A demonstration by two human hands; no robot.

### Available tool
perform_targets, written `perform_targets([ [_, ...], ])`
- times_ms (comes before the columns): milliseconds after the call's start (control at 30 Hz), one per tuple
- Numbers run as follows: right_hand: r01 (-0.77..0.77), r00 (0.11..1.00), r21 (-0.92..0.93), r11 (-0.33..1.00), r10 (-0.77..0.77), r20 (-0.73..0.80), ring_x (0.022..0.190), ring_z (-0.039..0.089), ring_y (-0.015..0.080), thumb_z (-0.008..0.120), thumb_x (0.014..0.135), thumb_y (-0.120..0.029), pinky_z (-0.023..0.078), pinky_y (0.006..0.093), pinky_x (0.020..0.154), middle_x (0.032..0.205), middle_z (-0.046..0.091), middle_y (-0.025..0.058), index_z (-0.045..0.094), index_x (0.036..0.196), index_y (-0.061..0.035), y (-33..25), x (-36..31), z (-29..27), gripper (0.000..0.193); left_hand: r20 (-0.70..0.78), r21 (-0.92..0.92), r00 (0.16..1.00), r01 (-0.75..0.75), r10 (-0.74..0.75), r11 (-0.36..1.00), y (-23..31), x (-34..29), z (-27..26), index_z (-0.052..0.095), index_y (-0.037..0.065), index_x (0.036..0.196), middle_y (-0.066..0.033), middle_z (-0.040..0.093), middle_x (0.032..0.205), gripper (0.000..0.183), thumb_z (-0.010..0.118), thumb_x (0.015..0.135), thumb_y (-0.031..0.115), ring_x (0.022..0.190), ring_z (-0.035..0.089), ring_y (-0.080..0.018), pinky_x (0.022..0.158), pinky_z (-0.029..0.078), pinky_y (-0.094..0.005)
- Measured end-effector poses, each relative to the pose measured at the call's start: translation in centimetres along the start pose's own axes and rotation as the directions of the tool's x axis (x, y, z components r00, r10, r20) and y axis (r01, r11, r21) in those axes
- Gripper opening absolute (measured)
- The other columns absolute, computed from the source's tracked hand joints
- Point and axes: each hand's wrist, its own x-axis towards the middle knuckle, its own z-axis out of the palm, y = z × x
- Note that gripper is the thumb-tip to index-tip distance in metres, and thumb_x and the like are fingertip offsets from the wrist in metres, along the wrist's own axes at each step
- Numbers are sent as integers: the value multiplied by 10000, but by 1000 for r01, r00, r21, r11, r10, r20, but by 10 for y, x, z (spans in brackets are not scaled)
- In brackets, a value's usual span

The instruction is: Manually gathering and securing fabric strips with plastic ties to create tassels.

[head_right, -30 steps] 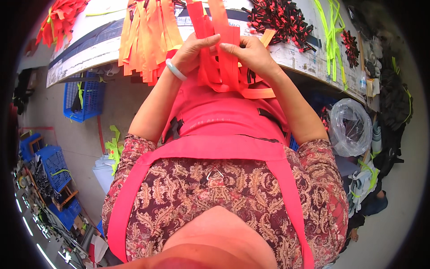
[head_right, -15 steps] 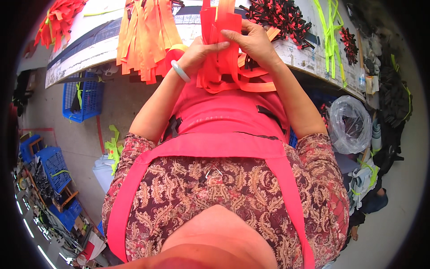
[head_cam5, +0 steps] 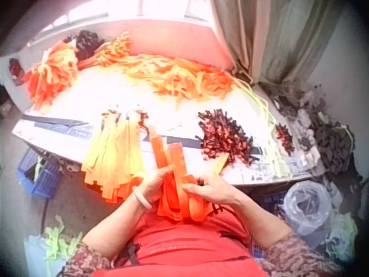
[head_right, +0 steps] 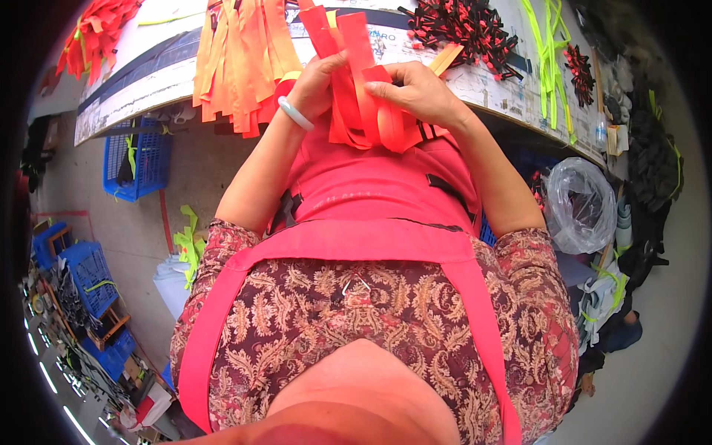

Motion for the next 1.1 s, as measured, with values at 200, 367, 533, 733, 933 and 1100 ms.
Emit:
perform_targets([
  [200, -105, 994, -70, 992, 104, -26, 763, 537, 30, 626, 934, -253, 459, 216, 665, 853, 630, -24, 657, 1015, 31, 24, 5, 3, 297, 81, 187, 997, -22, 6, 982, 2, -7, 14, 572, 12, 1184, -77, 643, 1073, 379, 657, 903, 251, 958, 629, -161, 852, 519, -319],
  [367, -35, 987, -159, 987, 9, -163, 647, 519, 37, 640, 916, -279, 433, 225, 566, 730, 608, -24, 675, 1007, 34, 25, 5, 0, 328, 24, 279, 999, -33, 28, 960, -1, -5, 13, 580, 20, 1171, -64, 637, 1079, 397, 713, 863, 231, 977, 618, -144, 847, 510, -306],
  [533, 158, 921, -30, 987, -158, -355, 677, 539, 27, 625, 934, -301, 450, 200, 580, 763, 637, -13, 670, 1019, 15, 1, 17, -1, 331, 150, 424, 989, -79, 16, 902, -8, -9, 22, 644, 10, 1054, -47, 675, 980, 279, 740, 818, 123, 899, 629, -129, 814, 500, -280],
  [733, 57, 891, 297, 953, 86, -447, 464, 295, -18, 606, 929, -399, 238, 181, 424, 602, 410, -97, 634, 962, -32, -15, 13, -31, 369, 172, 516, 984, -56, -39, 855, -2, -19, 29, 664, 24, 1003, -38, 678, 890, 230, 739, 807, 117, 828, 628, -125, 795, 498, -280],
  [933, 70, 947, 401, 913, 66, -316, 482, 355, 16, 623, 925, -337, 259, 203, 440, 575, 404, -76, 570, 803, -102, -9, 28, -42, 270, 288, 526, 957, -137, -23, 839, -1, -23, 41, 659, 27, 1028, -33, 664, 888, 230, 706, 819, 114, 823, 617, -117, 787, 495, -281],
  [1100, 457, 732, 229, 860, -217, -646, 451, 383, 20, 556, 950, -306, 273, 205, 402, 557, 423, -45, 538, 787, -110, -80, -43, -101, 255, 185, 447, 981, -33, -56, 894, 9, -23, 33, 652, 17, 1029, -47, 654, 880, 225, 690, 836, 125, 824, 617, -127, 769, 496, -280],
])
